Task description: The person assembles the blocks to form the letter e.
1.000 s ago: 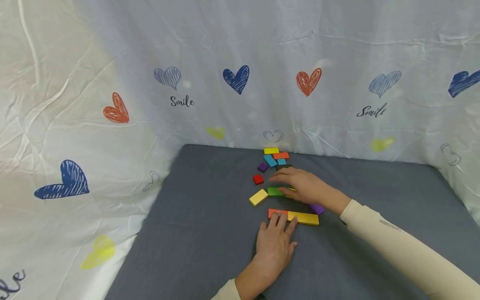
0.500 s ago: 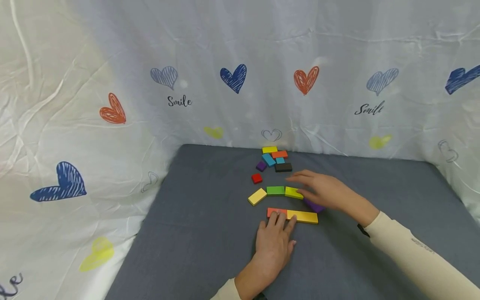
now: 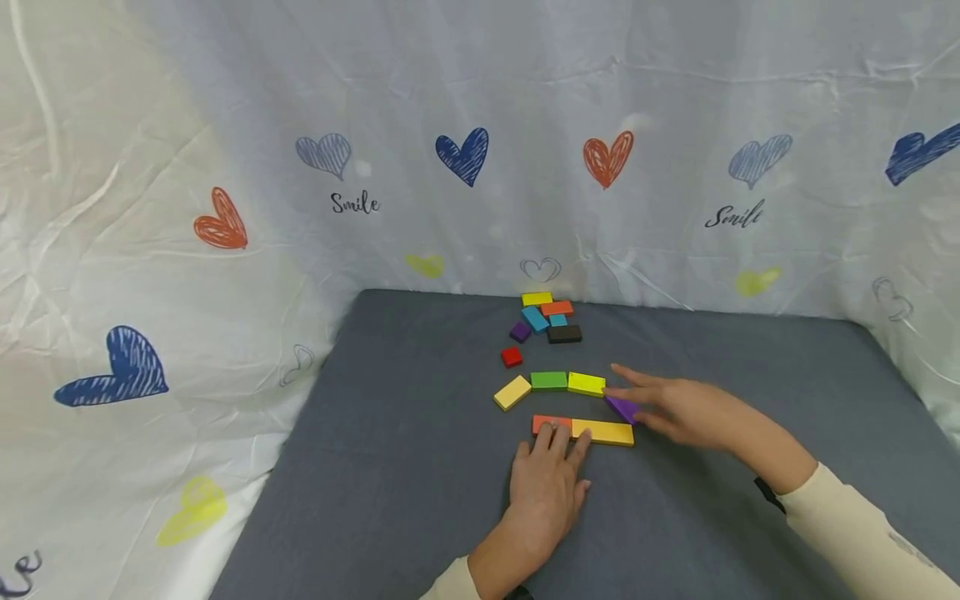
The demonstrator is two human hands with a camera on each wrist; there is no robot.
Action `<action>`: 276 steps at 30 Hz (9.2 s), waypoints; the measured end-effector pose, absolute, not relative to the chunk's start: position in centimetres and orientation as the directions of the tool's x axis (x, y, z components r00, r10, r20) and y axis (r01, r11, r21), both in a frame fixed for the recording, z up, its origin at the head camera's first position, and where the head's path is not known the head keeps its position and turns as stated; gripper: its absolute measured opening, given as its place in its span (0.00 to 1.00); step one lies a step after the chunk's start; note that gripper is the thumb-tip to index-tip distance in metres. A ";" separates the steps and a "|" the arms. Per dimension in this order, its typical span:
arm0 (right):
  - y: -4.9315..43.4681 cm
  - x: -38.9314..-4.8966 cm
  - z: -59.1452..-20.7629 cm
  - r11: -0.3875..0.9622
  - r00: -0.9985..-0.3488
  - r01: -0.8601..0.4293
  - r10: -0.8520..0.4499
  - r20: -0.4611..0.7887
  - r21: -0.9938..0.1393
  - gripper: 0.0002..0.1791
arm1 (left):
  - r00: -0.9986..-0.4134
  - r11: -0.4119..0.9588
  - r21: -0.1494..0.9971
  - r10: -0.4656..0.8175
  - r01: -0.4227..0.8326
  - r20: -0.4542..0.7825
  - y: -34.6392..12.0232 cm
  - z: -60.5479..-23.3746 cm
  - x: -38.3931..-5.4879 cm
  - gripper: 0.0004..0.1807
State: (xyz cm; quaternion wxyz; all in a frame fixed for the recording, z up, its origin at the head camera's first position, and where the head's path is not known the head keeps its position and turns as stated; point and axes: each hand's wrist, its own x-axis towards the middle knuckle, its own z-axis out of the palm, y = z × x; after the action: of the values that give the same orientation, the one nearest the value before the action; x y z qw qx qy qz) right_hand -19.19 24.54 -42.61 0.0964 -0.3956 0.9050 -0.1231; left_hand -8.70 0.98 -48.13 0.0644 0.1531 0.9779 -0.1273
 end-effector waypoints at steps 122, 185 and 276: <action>27.3 -15.3 -46.4 0.689 -0.686 -0.589 -0.703 -0.191 -0.422 0.41 | -0.891 0.830 0.349 0.453 0.435 0.035 -10.7 -39.5 -21.8 0.36; 27.2 -15.3 -46.6 0.697 -0.692 -0.579 -0.695 -0.198 -0.424 0.40 | -0.913 0.904 0.202 0.400 0.377 -0.084 -12.4 -47.4 -7.7 0.42; 27.3 -14.9 -47.0 0.690 -0.696 -0.583 -0.697 -0.174 -0.430 0.41 | -0.809 0.804 -0.103 0.587 0.585 -0.017 -11.4 -46.7 -25.6 0.25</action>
State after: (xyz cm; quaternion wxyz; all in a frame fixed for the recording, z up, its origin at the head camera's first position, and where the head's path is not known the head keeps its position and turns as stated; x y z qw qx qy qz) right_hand -14.86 27.25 -46.97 0.1643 -0.3536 0.9044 -0.1735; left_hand -25.59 -11.44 -46.71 -0.0077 0.3086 0.9498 -0.0516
